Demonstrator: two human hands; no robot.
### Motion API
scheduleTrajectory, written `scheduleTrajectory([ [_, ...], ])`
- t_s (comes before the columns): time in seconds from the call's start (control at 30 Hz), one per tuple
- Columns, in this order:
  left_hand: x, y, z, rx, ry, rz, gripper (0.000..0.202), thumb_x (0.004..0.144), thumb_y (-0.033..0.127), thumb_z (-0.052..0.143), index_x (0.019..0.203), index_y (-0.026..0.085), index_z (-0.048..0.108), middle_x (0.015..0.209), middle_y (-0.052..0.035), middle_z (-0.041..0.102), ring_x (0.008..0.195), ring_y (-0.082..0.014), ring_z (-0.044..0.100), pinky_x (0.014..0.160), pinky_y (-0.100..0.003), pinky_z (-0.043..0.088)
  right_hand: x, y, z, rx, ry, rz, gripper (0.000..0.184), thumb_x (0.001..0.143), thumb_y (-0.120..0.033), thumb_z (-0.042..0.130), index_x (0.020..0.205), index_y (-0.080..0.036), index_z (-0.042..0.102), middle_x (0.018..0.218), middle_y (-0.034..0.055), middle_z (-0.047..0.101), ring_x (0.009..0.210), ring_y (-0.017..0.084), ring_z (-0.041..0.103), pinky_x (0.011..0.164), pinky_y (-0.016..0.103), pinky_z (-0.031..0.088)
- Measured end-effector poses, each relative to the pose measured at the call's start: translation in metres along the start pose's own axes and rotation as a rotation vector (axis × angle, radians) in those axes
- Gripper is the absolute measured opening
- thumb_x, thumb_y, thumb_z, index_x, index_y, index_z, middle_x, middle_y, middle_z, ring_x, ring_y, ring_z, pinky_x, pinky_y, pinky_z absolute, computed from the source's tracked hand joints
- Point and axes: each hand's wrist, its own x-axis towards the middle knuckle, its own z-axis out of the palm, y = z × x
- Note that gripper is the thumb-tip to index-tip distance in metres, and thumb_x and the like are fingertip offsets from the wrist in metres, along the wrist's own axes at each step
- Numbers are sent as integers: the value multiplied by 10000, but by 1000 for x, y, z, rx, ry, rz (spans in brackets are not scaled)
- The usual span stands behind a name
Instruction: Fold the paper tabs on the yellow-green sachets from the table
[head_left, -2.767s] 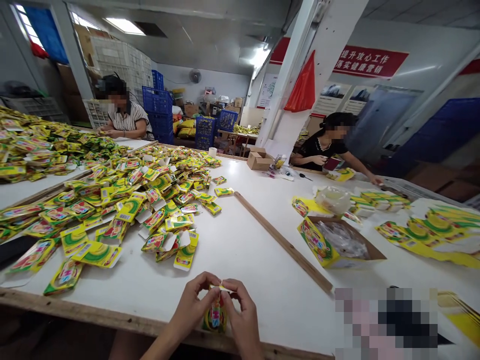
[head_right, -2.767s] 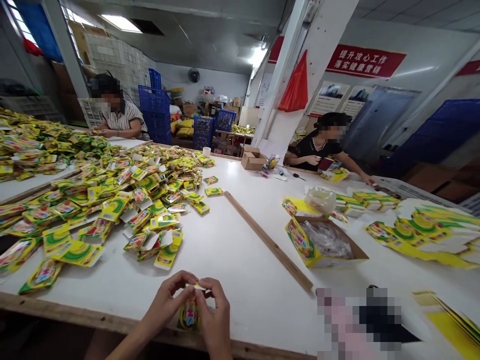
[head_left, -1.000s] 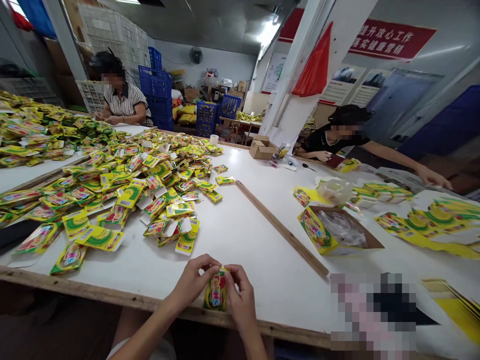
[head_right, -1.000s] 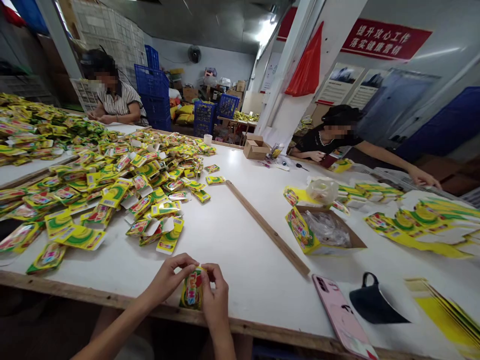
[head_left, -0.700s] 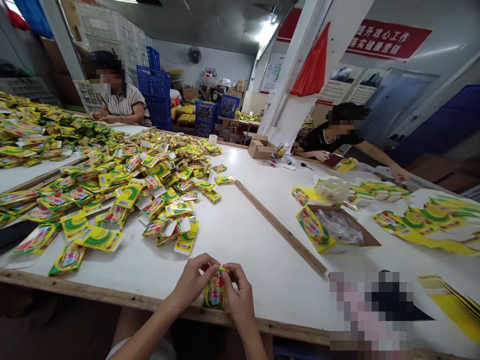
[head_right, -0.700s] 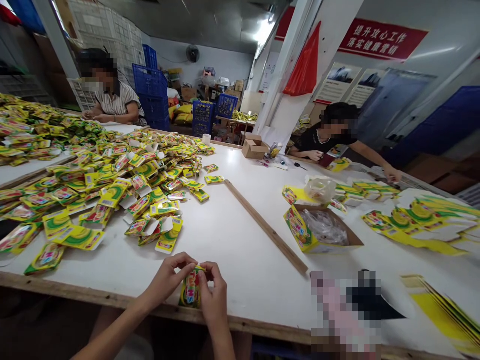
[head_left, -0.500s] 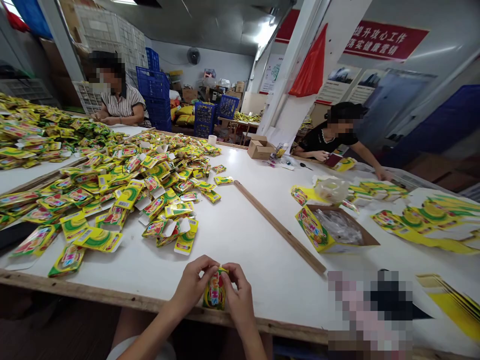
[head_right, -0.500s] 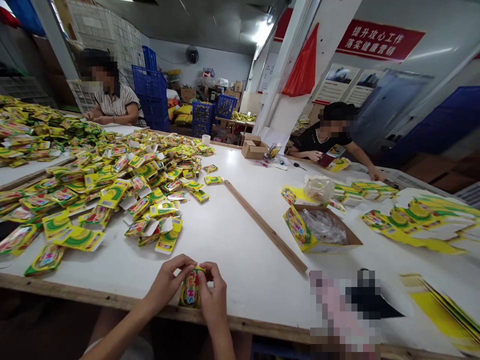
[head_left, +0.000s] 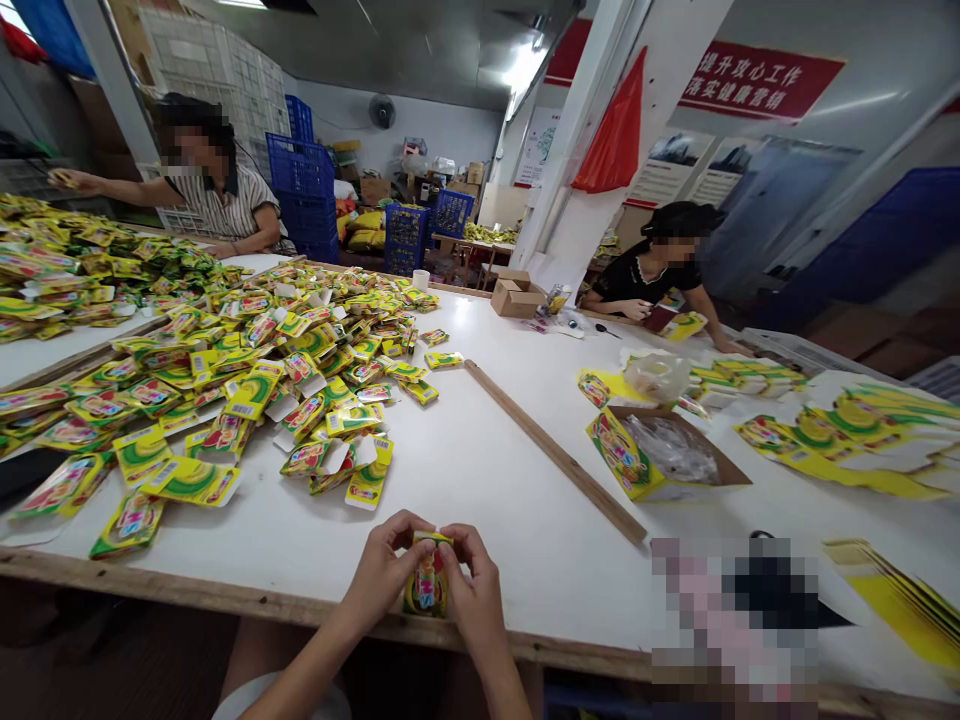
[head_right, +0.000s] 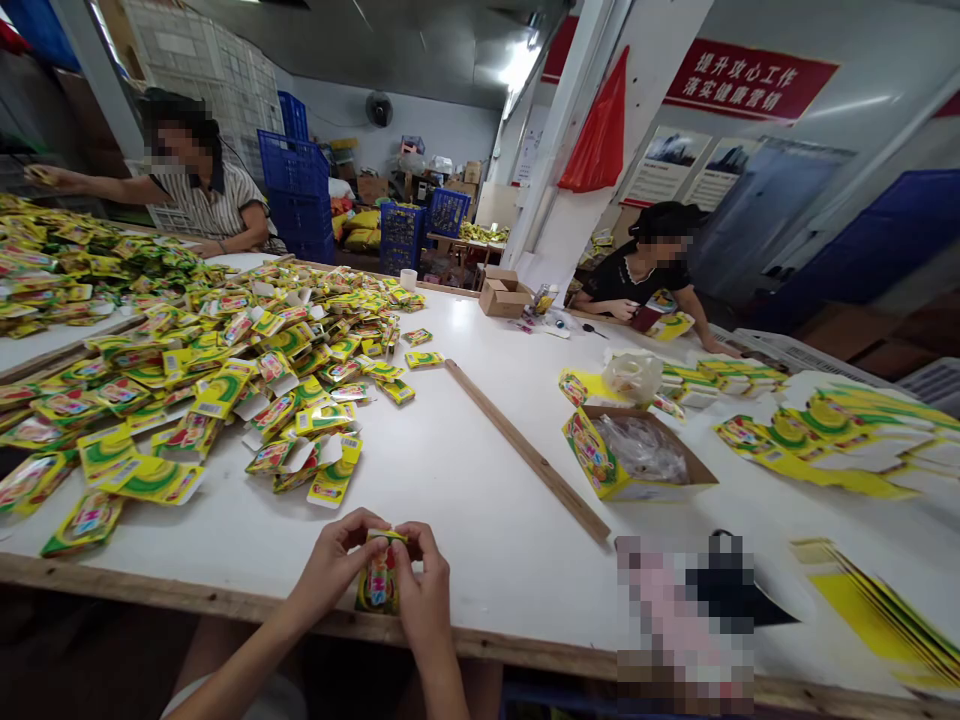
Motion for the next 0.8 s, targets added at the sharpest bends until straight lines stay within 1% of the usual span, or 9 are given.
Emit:
scheduleTrajectory([
  [0.13, 3, -6, 0, -113, -7, -30, 220, 755, 348, 716, 842, 149, 688, 778, -27, 664, 739, -173, 617, 674, -255, 489, 0, 2, 0, -8, 1, -9, 157, 880, -340, 561, 913, -197, 615, 828, 22, 665, 769, 172, 617, 706, 253, 490],
  [0.23, 3, -7, 1, -118, -14, -39, 235, 761, 364, 710, 838, 145, 678, 801, -34, 666, 757, -178, 622, 691, -258, 492, 0, 2, 0, -6, 5, -19, 144, 877, -327, 566, 904, -195, 617, 819, 23, 663, 757, 171, 613, 697, 253, 490],
  [0.37, -1, -4, 2, -81, 1, -46, 256, 795, 392, 668, 899, 158, 652, 789, -26, 667, 719, -170, 617, 664, -249, 488, 0, 3, 0, -9, 6, -21, 136, 880, -317, 557, 906, -197, 616, 812, 23, 663, 748, 169, 610, 691, 255, 492],
  [0.43, -3, 0, 2, -49, 34, -34, 260, 819, 407, 633, 921, 168, 644, 823, -33, 674, 749, -179, 623, 688, -260, 497, 0, 2, 0, -13, 3, -20, 134, 884, -313, 551, 916, -199, 614, 819, 22, 663, 748, 166, 610, 689, 252, 492],
  [0.5, -2, 4, 1, -1, 48, -36, 260, 836, 423, 603, 898, 173, 644, 830, -40, 680, 766, -189, 628, 707, -270, 504, 0, 1, 0, -14, 6, -21, 128, 883, -305, 549, 921, -202, 616, 827, 20, 665, 749, 164, 611, 688, 250, 492],
  [0.6, 0, 8, 0, 80, 35, -39, 267, 840, 435, 588, 814, 174, 638, 757, -30, 673, 717, -189, 623, 678, -268, 505, -1, -2, 0, -16, 18, -22, 121, 876, -290, 550, 918, -203, 624, 827, 13, 669, 749, 160, 613, 690, 246, 491],
  [0.67, 2, 9, 0, 121, 24, -18, 268, 846, 431, 580, 787, 175, 634, 730, -25, 664, 712, -192, 625, 674, -271, 508, -1, -3, 1, -21, 27, -24, 114, 872, -280, 550, 909, -201, 625, 818, 8, 668, 745, 156, 610, 692, 244, 488],
  [0.73, 2, 8, -1, 149, 12, 19, 251, 854, 414, 575, 794, 179, 640, 735, -27, 666, 747, -203, 635, 696, -280, 515, -1, -5, 1, -27, 33, -23, 103, 873, -263, 545, 903, -199, 621, 815, 6, 664, 746, 153, 605, 697, 243, 483],
  [0.8, 1, 6, -3, 174, -1, 62, 224, 867, 387, 565, 832, 184, 652, 780, -37, 675, 795, -210, 642, 730, -291, 519, -1, -5, 1, -26, 36, -22, 92, 872, -243, 541, 900, -199, 616, 817, 5, 658, 751, 149, 600, 698, 241, 478],
])
